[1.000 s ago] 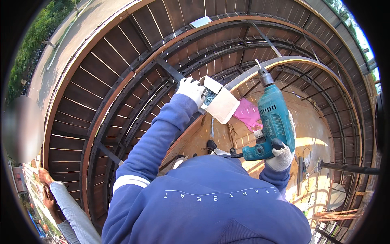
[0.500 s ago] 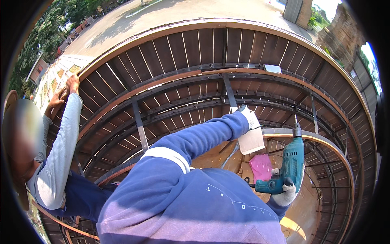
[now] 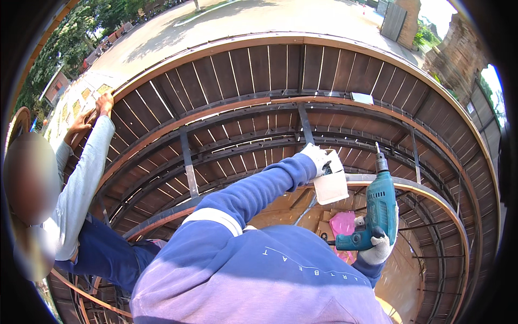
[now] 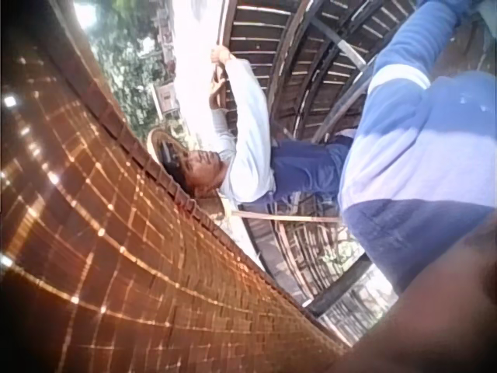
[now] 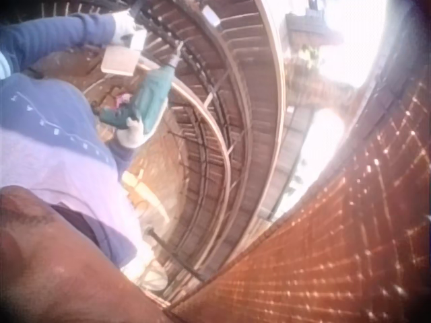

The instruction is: The person uses a drill to attach wooden slats to a curved metal frame. They take screws from a small box and drive them into the wood while another person supports the structure.

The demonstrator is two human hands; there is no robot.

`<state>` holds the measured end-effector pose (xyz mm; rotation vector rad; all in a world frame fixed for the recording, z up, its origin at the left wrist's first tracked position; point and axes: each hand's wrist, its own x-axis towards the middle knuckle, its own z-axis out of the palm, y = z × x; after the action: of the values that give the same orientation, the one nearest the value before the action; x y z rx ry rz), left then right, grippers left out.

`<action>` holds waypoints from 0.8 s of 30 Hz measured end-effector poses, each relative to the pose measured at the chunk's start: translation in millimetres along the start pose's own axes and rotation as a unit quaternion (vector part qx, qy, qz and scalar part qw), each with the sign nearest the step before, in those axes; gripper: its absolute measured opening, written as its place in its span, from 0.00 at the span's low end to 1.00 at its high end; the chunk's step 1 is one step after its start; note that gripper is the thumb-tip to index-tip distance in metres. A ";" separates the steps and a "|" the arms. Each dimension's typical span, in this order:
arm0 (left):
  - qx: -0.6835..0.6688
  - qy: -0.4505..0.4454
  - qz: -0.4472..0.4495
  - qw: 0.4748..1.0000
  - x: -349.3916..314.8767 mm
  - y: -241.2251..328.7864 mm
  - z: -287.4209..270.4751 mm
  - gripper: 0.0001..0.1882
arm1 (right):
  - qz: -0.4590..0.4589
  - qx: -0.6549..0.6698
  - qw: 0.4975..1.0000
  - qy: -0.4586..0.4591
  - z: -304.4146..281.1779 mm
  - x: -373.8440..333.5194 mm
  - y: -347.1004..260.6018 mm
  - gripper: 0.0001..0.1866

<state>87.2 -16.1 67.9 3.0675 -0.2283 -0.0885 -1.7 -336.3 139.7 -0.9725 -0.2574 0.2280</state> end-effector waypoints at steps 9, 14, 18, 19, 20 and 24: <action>-0.129 0.108 -0.037 0.985 -16.9 -10.7 -4.9 0.15 | -0.016 0.009 0.999 -0.033 9.6 -4.8 -1.2 0.55; -0.204 0.104 -0.049 0.972 -18.1 -13.3 -0.9 0.16 | -0.011 -0.005 1.000 -0.027 17.1 -7.4 -0.5 0.62; -0.350 0.100 -0.119 0.924 -14.7 -18.4 7.8 0.10 | -0.016 -0.015 1.000 -0.018 20.6 -10.9 -0.1 0.62; -0.395 0.109 -0.114 0.905 -13.7 -22.5 12.2 0.10 | -0.015 -0.021 1.000 -0.013 21.4 -12.5 -1.8 0.62; -0.462 0.104 -0.127 0.872 -14.6 -24.2 11.2 0.10 | -0.014 -0.026 1.000 -0.011 22.7 -11.8 -3.3 0.62; -0.647 0.132 -0.100 0.744 -22.0 -33.7 5.1 0.09 | 0.001 -0.001 0.999 -0.034 19.0 -12.8 -1.6 0.62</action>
<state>70.0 20.1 61.6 1.6448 0.1513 0.1332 -19.6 -326.2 149.8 -0.9678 -0.3182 0.2627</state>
